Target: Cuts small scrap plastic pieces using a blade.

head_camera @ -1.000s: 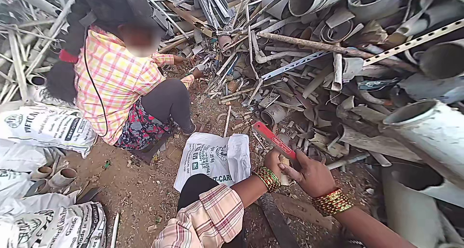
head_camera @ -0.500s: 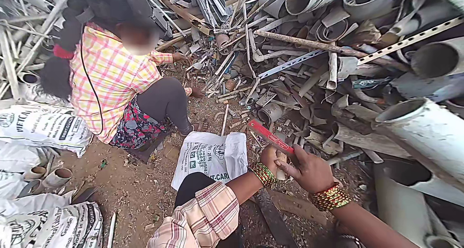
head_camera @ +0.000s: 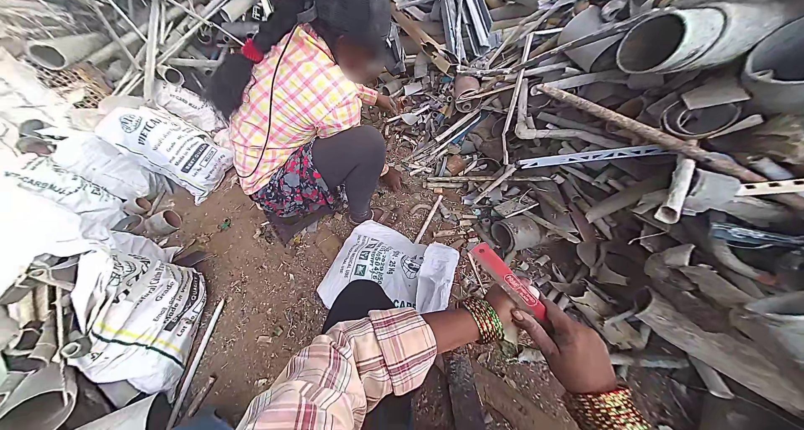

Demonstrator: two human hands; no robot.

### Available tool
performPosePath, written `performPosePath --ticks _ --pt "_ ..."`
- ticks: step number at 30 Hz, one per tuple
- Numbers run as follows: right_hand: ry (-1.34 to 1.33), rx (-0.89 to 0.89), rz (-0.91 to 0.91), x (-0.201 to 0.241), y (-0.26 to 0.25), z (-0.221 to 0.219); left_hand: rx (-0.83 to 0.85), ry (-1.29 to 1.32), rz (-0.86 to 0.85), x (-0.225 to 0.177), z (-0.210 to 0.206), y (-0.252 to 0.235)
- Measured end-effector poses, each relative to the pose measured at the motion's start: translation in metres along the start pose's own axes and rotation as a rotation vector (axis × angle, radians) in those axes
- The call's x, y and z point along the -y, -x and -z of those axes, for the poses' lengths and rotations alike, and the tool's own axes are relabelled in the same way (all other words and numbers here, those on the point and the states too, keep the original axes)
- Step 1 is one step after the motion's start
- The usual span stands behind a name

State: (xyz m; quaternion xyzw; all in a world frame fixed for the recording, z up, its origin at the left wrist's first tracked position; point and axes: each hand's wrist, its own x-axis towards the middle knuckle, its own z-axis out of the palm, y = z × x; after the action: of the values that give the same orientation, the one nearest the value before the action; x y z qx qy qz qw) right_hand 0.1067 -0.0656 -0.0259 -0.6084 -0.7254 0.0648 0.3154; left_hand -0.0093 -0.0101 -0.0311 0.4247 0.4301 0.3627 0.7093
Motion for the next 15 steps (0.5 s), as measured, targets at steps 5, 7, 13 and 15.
performPosePath --ticks 5,7,13,15 --pt "-0.373 0.06 -0.256 -0.01 -0.003 0.007 -0.111 0.399 0.063 -0.037 -0.01 0.009" --pt "-0.498 0.109 -0.332 -0.011 -0.005 0.008 -0.065 0.455 0.014 -0.038 -0.007 0.008" --pt "-0.72 0.253 -0.45 0.006 -0.003 0.018 -0.156 0.551 -0.062 -0.038 -0.017 0.032" --pt "-0.801 0.251 -0.452 0.01 -0.004 0.025 -0.19 0.628 -0.1 -0.041 -0.02 0.038"
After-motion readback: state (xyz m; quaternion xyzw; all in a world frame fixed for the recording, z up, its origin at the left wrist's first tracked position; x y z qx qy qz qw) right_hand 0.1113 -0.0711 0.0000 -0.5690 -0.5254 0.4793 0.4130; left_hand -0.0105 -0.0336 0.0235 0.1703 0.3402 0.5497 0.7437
